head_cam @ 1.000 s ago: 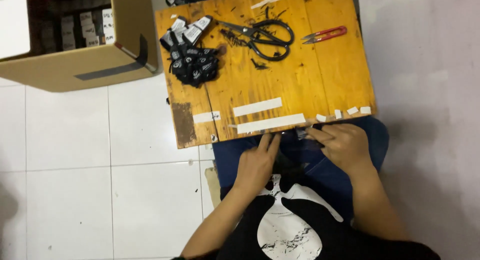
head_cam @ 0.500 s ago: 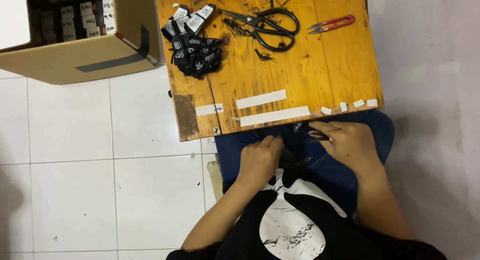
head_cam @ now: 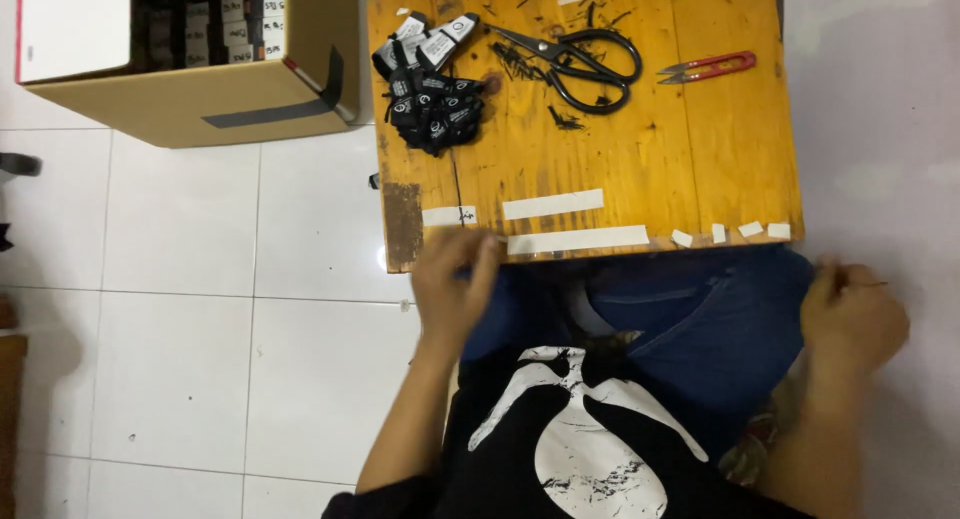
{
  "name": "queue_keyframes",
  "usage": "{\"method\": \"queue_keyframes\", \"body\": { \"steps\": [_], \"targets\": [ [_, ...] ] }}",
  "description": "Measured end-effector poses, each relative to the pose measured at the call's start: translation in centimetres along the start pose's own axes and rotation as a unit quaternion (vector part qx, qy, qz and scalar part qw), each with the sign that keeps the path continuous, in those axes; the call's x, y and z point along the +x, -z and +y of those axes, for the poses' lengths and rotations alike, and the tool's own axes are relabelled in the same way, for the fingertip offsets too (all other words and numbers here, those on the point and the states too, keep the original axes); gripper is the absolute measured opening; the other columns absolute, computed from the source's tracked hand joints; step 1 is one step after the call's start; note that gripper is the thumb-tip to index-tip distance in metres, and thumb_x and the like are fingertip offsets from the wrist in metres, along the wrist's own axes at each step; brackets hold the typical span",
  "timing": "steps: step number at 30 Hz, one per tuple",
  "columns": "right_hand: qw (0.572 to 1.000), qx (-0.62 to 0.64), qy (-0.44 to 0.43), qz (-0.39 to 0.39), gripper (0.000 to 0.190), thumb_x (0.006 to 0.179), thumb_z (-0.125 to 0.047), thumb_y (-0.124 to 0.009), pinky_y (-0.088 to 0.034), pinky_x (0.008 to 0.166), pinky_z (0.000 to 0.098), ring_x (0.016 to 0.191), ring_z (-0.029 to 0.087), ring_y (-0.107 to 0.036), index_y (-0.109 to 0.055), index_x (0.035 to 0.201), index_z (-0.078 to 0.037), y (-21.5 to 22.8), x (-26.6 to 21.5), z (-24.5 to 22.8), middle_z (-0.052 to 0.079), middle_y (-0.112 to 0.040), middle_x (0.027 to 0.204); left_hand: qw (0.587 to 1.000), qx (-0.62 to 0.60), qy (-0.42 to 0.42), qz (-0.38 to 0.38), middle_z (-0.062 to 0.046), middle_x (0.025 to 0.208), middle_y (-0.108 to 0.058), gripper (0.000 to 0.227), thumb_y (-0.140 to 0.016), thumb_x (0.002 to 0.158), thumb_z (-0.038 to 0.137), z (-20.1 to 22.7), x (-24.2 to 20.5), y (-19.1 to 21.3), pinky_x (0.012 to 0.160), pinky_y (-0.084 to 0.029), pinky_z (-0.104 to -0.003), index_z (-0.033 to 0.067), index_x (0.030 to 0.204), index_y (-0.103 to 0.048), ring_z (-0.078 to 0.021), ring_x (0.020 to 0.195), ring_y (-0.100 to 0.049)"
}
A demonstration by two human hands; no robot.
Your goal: The person uses scissors to cut small black fabric tags on a wooden table. They pick up a tag, cut it, and place it on a pile of other cut tags. The person is sitting while performing this repetitive task.
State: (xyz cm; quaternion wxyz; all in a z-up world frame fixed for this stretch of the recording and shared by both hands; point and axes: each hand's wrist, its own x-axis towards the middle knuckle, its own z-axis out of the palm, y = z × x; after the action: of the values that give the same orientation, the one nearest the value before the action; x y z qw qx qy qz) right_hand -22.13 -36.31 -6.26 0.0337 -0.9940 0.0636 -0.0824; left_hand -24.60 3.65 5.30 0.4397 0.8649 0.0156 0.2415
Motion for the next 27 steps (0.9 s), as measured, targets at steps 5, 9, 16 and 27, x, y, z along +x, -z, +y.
{"method": "queue_keyframes", "body": {
  "steps": [5, 9, 16, 27],
  "targets": [
    [0.980, 0.088, -0.056, 0.167, 0.027, 0.097, -0.017, -0.057, -0.036, 0.048, 0.0397, 0.057, 0.031, -0.055, -0.065, 0.074, -0.005, -4.9, -1.0, -1.2, 0.013, -0.057, 0.062, 0.975, 0.181, -0.086, 0.096, -0.007, 0.094, -0.058, 0.013, -0.054, 0.081, 0.013, -2.7, 5.6, 1.3, 0.078, -0.039, -0.036, 0.0074, 0.092, -0.059, -0.0243, 0.085, -0.054],
    [0.982, 0.018, -0.044, 0.185, 0.027, 0.091, -0.029, -0.065, -0.038, 0.043, 0.0375, 0.051, 0.028, -0.055, -0.057, 0.071, -0.012, -5.6, -1.7, -2.9, 0.001, -0.056, 0.058, 0.960, 0.239, -0.090, 0.113, -0.007, 0.104, -0.058, 0.025, -0.055, 0.082, 0.029, -6.2, 12.3, -0.3, 0.095, -0.028, -0.048, 0.0110, 0.097, -0.062, -0.0231, 0.100, -0.051],
    [0.984, 0.001, -0.012, 0.179, 0.025, 0.087, -0.030, -0.063, -0.037, 0.041, 0.0390, 0.051, 0.030, -0.053, -0.057, 0.069, -0.015, -5.4, -1.5, -2.6, 0.005, -0.055, 0.059, 0.898, 0.373, 0.087, -0.217, 0.001, 0.141, -0.010, 0.067, -0.022, 0.076, 0.067, -6.5, 16.3, -3.5, 0.094, -0.005, -0.069, 0.0343, 0.133, -0.029, -0.0348, 0.129, -0.011],
    [0.983, 0.040, 0.008, 0.180, 0.030, 0.088, -0.026, -0.065, -0.033, 0.039, 0.0366, 0.049, 0.025, -0.051, -0.054, 0.064, -0.012, -4.6, -1.6, -3.1, 0.003, -0.054, 0.058, 0.937, 0.324, 0.018, -0.129, -0.002, 0.128, -0.044, 0.041, -0.046, 0.082, 0.039, -4.2, 7.1, -4.4, 0.089, -0.022, -0.061, 0.0191, 0.117, -0.051, -0.0340, 0.121, -0.030]
  ]
}}
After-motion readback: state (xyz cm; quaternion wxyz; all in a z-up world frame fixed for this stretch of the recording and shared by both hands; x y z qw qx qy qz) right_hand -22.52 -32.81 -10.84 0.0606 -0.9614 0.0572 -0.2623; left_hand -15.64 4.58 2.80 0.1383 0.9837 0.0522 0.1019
